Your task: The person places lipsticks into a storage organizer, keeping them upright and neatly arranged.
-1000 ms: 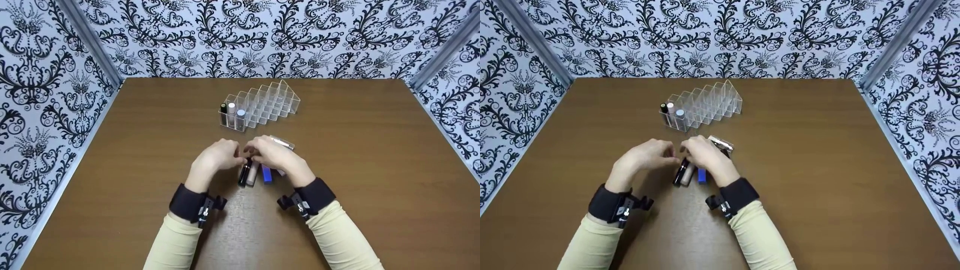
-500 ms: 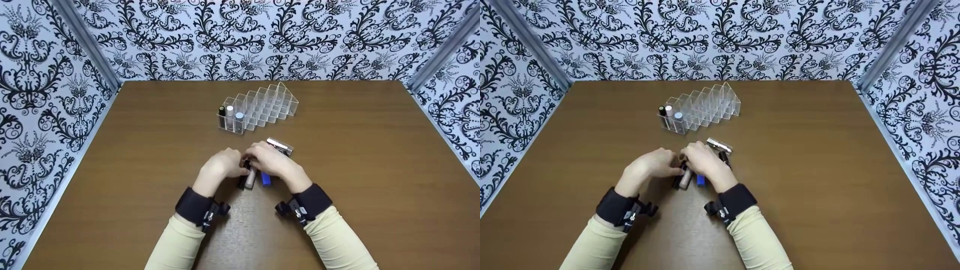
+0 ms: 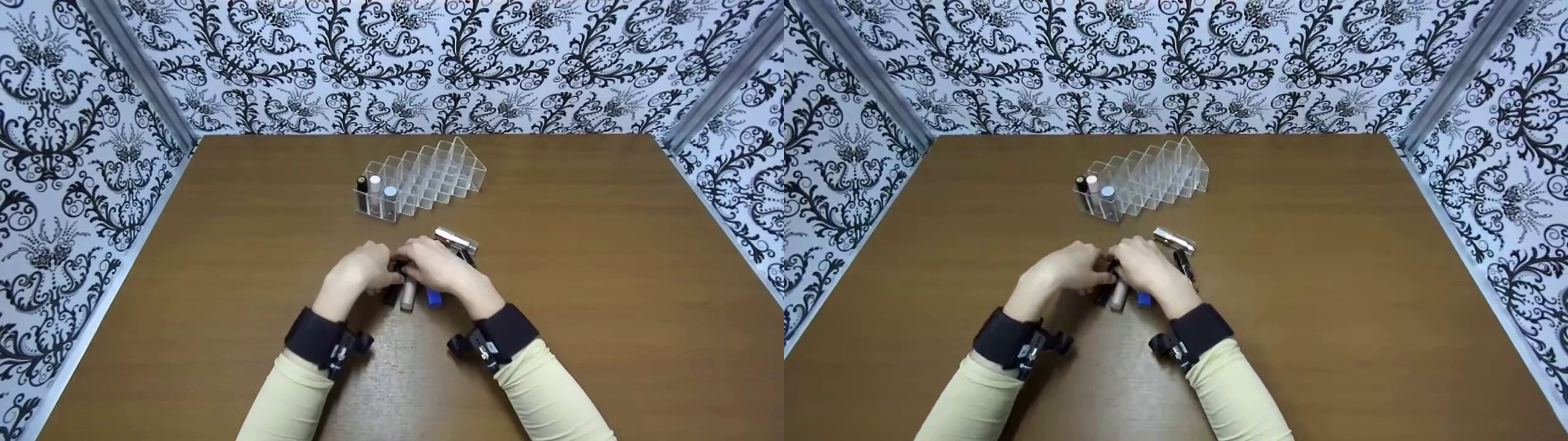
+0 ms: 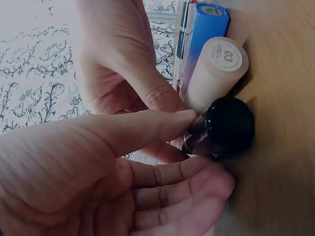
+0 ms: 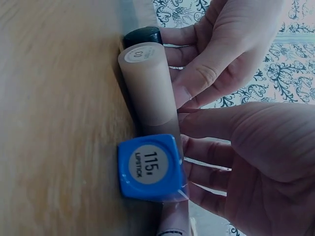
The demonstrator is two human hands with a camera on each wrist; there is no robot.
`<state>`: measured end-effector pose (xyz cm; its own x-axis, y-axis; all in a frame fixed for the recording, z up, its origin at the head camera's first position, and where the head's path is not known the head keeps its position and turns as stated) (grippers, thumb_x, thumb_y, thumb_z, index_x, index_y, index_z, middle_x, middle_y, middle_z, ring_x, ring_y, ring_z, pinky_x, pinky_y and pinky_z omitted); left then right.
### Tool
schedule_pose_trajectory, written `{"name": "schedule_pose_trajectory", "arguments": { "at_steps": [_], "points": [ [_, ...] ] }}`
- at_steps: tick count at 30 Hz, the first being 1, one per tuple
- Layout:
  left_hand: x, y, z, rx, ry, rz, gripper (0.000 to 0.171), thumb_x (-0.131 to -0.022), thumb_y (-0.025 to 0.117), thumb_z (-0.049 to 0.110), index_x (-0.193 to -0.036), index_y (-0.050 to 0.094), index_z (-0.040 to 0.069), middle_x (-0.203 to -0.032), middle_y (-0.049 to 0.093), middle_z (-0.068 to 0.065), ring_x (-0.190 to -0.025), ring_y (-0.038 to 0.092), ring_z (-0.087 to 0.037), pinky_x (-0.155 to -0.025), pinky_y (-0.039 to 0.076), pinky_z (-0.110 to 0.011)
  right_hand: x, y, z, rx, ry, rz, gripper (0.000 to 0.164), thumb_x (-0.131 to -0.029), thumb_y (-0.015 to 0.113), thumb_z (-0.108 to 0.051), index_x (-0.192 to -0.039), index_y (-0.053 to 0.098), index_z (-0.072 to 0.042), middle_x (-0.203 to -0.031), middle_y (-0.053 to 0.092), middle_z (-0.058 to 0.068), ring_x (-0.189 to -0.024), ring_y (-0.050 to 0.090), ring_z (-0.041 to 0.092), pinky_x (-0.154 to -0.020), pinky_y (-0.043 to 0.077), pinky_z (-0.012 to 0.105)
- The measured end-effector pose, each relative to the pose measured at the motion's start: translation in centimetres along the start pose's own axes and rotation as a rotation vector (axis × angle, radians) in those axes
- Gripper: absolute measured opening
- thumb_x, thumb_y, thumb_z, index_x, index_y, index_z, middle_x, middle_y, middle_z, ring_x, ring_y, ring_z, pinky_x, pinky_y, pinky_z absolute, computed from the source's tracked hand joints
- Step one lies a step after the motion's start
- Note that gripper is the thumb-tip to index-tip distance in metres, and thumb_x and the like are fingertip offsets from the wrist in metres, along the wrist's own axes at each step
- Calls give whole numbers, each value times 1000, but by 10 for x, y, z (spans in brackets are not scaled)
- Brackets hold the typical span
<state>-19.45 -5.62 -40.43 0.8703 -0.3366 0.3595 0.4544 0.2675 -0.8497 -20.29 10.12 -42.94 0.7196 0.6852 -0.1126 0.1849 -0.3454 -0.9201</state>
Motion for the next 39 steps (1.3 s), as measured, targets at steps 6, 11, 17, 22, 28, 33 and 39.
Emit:
{"name": "schedule_pose_trajectory", "arguments": {
  "at_steps": [6, 11, 17, 22, 28, 33, 39],
  "points": [
    [-2, -4, -7, 12, 13, 18, 27, -93, 73, 24, -74, 65, 7, -67, 65, -5, -55, 64, -16, -56, 53, -29, -2, -1, -1, -34, 0, 16, 22, -92, 66, -1, -112, 73, -2, -105, 70, 12, -100, 65, 30, -93, 51, 45],
    [-3, -10, -15, -2, 96, 91, 21, -92, 71, 22, -79, 65, 6, -75, 65, -4, -67, 63, -20, -66, 54, -35, -2, -3, -1, -110, 33, 95, 25, -95, 64, -1, -118, 71, -1, -112, 68, 12, -105, 64, 28, -96, 52, 42],
    [-3, -16, -22, 57, 184, 173, 18, -96, 67, 19, -102, 61, 3, -89, 64, -7, -82, 64, -25, -75, 55, -39, -3, -6, 0, -193, 64, 264, 24, -94, 63, 0, -117, 70, -1, -112, 64, 12, -103, 64, 27, -93, 52, 41],
    [-4, -18, -22, 98, 288, 270, 17, -97, 65, 13, -107, 61, 1, -94, 66, -11, -87, 64, -27, -77, 54, -42, -4, -8, 2, -295, 71, 415, 23, -92, 65, 4, -114, 71, 0, -108, 63, 13, -97, 66, 26, -87, 56, 37],
    [-9, -18, -20, 164, 382, 405, 16, -99, 65, 13, -109, 61, 1, -102, 68, -13, -93, 67, -28, -81, 56, -41, -4, -14, 3, -428, 130, 539, 26, -92, 68, 3, -118, 69, 2, -111, 61, 16, -95, 67, 26, -84, 58, 32],
    [-15, -16, -17, 221, 430, 483, 17, -101, 64, 16, -110, 63, 2, -105, 68, -11, -95, 69, -24, -82, 56, -36, -4, -15, 5, -512, 186, 579, 27, -95, 67, 0, -122, 66, 2, -108, 65, 14, -93, 69, 25, -80, 59, 31],
    [-20, -13, -16, 265, 482, 563, 19, -99, 66, 16, -112, 65, 2, -107, 70, -11, -94, 70, -22, -82, 57, -33, -4, -16, 9, -590, 203, 605, 27, -96, 66, 1, -122, 64, 3, -106, 71, 15, -94, 71, 25, -78, 58, 28]
  ]
}}
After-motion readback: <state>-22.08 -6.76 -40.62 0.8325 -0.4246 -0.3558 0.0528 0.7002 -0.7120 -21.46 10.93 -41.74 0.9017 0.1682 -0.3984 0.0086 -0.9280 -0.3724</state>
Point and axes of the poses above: each hand's wrist, its own x-axis away from the middle knuckle, its own y-axis out of the palm, z = x × y, the point moved 1 cm from there along -x, towards the middle knuckle
